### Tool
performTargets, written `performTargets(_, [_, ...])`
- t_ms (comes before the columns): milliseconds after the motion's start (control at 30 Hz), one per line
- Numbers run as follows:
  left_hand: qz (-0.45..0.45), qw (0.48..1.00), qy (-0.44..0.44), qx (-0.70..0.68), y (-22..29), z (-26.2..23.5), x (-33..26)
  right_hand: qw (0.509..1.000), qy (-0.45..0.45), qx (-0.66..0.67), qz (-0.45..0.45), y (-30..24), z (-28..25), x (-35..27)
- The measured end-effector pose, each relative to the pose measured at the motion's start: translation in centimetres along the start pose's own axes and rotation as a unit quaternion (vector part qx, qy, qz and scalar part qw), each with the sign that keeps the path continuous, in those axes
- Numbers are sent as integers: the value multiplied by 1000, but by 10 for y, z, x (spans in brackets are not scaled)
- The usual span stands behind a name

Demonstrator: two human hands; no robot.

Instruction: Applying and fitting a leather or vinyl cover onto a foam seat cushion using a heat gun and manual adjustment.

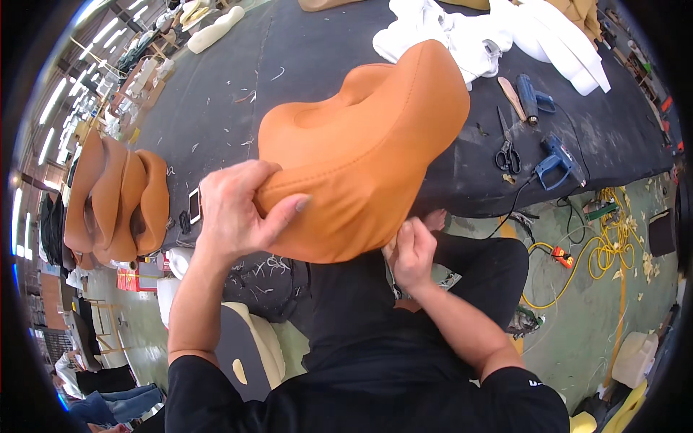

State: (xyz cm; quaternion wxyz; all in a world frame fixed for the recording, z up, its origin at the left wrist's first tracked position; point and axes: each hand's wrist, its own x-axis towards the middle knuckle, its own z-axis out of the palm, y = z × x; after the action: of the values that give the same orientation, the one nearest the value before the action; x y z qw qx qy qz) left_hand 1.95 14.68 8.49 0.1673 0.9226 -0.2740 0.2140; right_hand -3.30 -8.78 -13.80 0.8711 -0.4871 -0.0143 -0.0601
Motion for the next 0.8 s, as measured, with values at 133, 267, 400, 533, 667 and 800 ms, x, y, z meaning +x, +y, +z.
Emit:
performTargets(133, [-4, 1000, 1, 3, 3, 2, 1, 999, 26, 1, 21, -12, 10, -17])
performTargets(267, [-6, 1000, 8, 6, 2, 3, -2, 1000, 23, 15, -1, -11, 15, -11])
performTargets(400, [-17, 999, 25, -11, -3, 5, -10, 998, -10, -65, -21, -15, 3, -5])
performTargets(533, [-29, 999, 27, -35, -7, 2, -18, 991, -125, -10, 56, -28, -10, 0])
performTargets(667, [-15, 999, 34, -29, -8, -1, -21, 986, -128, -106, 10, -11, -22, -13])
performTargets(800, [-26, 999, 18, -28, -11, -3, -21, 967, -134, -199, -85, -15, -19, -7])
